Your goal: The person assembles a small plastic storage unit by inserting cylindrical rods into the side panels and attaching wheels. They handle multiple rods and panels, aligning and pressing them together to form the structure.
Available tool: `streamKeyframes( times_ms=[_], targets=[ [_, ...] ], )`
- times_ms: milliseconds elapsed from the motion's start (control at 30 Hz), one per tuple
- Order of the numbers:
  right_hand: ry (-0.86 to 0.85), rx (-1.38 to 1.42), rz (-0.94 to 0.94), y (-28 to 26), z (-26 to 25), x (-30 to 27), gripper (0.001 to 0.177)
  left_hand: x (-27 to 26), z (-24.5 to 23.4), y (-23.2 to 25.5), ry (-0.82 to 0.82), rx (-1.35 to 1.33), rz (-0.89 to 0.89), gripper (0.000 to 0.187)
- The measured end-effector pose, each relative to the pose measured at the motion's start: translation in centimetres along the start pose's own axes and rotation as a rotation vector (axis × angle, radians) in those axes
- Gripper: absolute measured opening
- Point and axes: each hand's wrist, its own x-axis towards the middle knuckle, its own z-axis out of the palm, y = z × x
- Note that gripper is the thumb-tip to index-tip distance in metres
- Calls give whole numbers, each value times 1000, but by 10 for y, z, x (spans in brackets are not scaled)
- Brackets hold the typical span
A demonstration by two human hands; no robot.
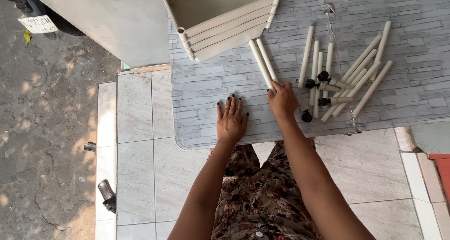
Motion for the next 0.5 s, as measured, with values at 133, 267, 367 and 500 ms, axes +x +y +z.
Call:
streamKeyframes(
  times_ms=[133,267,367,500],
  targets=[
    [-54,42,10,-3,5,4,41,0,-1,0,4,2,1,60],
    [14,22,-73,9,9,15,42,-1,0,0,16,-6,5,60],
    [103,-35,-100,25,5,28,40,0,0,0,18,10,12,59],
    [207,-103,-92,40,-10,40,37,1,2,-1,14,5,10,60]
  ],
)
